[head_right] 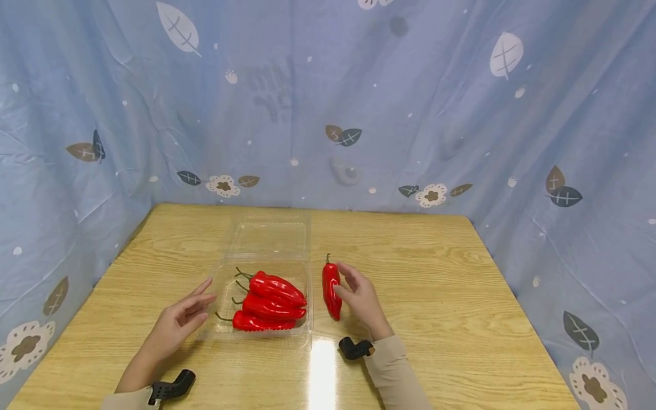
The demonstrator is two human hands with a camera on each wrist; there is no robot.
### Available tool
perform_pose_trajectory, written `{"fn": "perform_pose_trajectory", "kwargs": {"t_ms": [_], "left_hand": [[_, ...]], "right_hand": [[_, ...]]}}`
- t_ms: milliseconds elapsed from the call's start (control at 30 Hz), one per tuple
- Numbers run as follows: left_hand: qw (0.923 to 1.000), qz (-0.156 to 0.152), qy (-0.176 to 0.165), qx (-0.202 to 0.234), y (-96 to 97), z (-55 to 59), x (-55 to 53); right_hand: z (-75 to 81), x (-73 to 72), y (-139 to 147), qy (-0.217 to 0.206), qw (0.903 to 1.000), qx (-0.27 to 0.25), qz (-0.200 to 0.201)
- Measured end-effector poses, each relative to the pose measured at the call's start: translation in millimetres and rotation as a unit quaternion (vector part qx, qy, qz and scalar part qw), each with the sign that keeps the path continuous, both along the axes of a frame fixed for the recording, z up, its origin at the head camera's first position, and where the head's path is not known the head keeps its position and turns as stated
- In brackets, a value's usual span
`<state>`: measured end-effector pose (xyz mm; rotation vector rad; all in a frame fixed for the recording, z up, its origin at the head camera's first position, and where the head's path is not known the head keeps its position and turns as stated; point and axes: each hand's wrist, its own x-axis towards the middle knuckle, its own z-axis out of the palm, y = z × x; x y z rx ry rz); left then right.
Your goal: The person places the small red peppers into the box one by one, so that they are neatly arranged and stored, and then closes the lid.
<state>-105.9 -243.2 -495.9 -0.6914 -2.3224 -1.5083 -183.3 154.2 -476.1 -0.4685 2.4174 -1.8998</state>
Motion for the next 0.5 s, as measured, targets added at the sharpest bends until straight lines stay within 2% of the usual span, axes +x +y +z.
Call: {"fn": "perform_pose_trajectory", "kwargs": {"t_ms": [300,500], "left_hand": [[1.0000,-0.005,-0.002,0.000,0.6,2.5,-0.1],[1.0000,-0.002,0.004,-0.002,1.6,3.4,1.1]], "right_hand": [[-8.2,-2.9,1.0,-0.038,0.9991,0.014,-0.015],[-15.1,-2.4,-2.5,-0.048,0.9979,0.038,-0.022]]}}
